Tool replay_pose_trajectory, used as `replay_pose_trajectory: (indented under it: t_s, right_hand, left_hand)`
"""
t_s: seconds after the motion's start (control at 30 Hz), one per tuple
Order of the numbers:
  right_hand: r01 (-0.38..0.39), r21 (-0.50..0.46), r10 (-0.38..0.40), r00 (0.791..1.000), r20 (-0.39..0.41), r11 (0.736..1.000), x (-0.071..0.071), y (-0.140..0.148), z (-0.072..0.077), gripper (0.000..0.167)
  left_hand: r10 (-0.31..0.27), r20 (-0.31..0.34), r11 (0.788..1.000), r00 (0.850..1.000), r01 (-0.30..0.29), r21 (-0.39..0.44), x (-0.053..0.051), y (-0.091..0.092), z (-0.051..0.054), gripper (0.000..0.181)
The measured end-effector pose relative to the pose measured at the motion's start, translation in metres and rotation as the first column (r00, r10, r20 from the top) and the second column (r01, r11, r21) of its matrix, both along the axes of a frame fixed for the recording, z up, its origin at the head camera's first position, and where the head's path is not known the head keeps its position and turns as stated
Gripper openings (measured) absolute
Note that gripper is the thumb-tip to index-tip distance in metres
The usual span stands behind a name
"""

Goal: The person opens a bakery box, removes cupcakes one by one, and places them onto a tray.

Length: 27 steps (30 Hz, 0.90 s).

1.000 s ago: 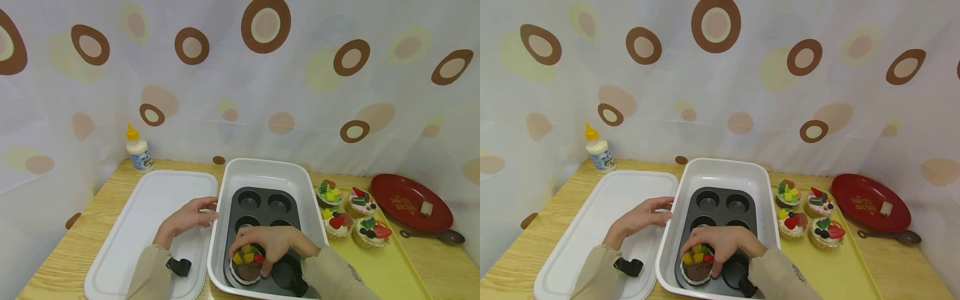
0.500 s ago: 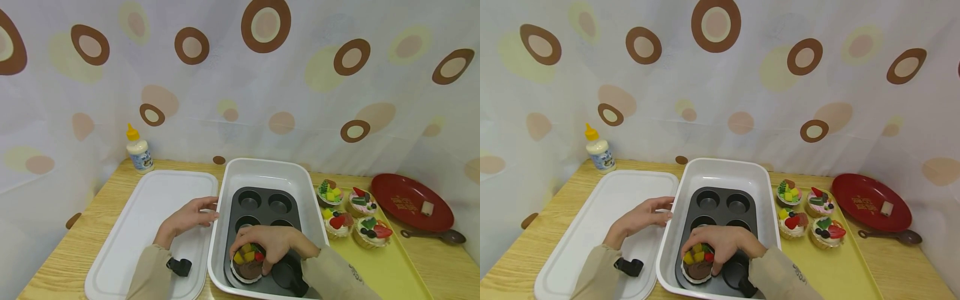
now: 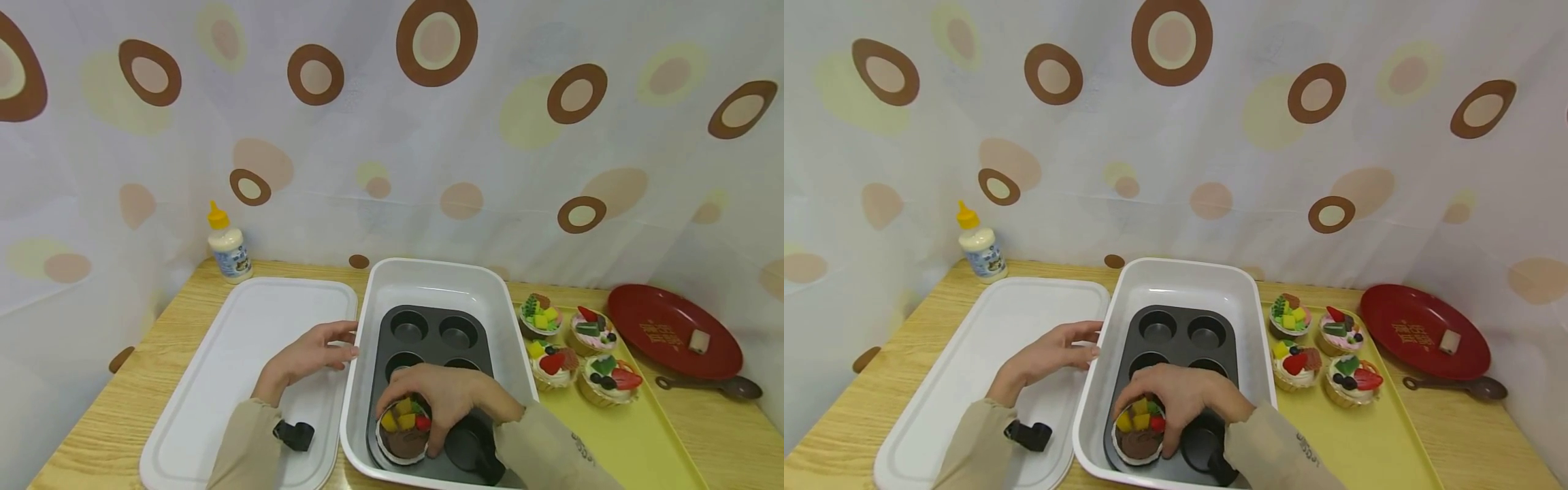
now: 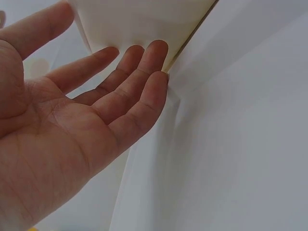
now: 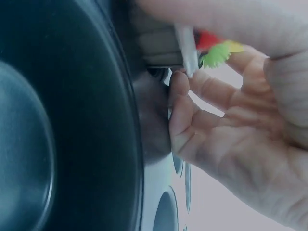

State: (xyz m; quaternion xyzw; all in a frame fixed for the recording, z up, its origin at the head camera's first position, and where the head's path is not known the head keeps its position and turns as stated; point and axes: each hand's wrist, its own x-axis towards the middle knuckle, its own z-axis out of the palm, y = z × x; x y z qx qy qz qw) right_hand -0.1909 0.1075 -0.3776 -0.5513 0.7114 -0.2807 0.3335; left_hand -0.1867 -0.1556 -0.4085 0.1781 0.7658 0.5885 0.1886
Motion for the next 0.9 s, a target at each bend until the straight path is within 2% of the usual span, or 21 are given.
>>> replay_pose_trajectory:
  t_s: [0.1, 0.27, 0.5, 0.6, 0.73, 0.83, 0.9]
  right_hand:
    - [0.042, -0.005, -0.042, 0.997, -0.061, 0.999, 0.0007, -0.0003, -0.0011, 0.067]
    - [0.090, 0.001, -0.090, 0.993, -0.079, 0.996, 0.0012, -0.0005, -0.0020, 0.064]
    - [0.191, -0.010, -0.190, 0.981, 0.022, 0.982, 0.0006, 0.0020, 0.0001, 0.059]
    - [0.231, -0.037, -0.230, 0.973, 0.028, 0.972, 0.0003, 0.0024, 0.0000, 0.059]
    - [0.300, -0.127, -0.307, 0.951, -0.037, 0.945, 0.0001, 0.0032, -0.0003, 0.057]
    - [0.369, -0.210, -0.387, 0.921, -0.050, 0.905, -0.0002, 0.0038, 0.0018, 0.050]
    - [0.423, -0.246, -0.440, 0.898, -0.019, 0.872, -0.0001, 0.0051, 0.0045, 0.048]
  left_hand:
    - [-0.004, -0.003, 1.000, 1.000, 0.004, 0.000, 0.0001, -0.0003, 0.0002, 0.062]
    - [-0.012, -0.013, 1.000, 1.000, 0.012, 0.006, -0.0010, -0.0007, -0.0001, 0.062]
    - [-0.004, -0.006, 1.000, 1.000, 0.004, -0.002, -0.0008, -0.0001, 0.0002, 0.062]
    - [-0.003, -0.005, 1.000, 1.000, 0.003, -0.007, -0.0008, 0.0000, 0.0002, 0.062]
    - [-0.003, -0.001, 1.000, 1.000, 0.003, -0.008, -0.0009, 0.0003, 0.0004, 0.061]
    - [-0.001, 0.004, 1.000, 1.000, 0.001, -0.008, -0.0008, 0.0005, 0.0009, 0.061]
    - [-0.003, 0.003, 1.000, 1.000, 0.003, -0.008, -0.0010, 0.0006, 0.0012, 0.062]
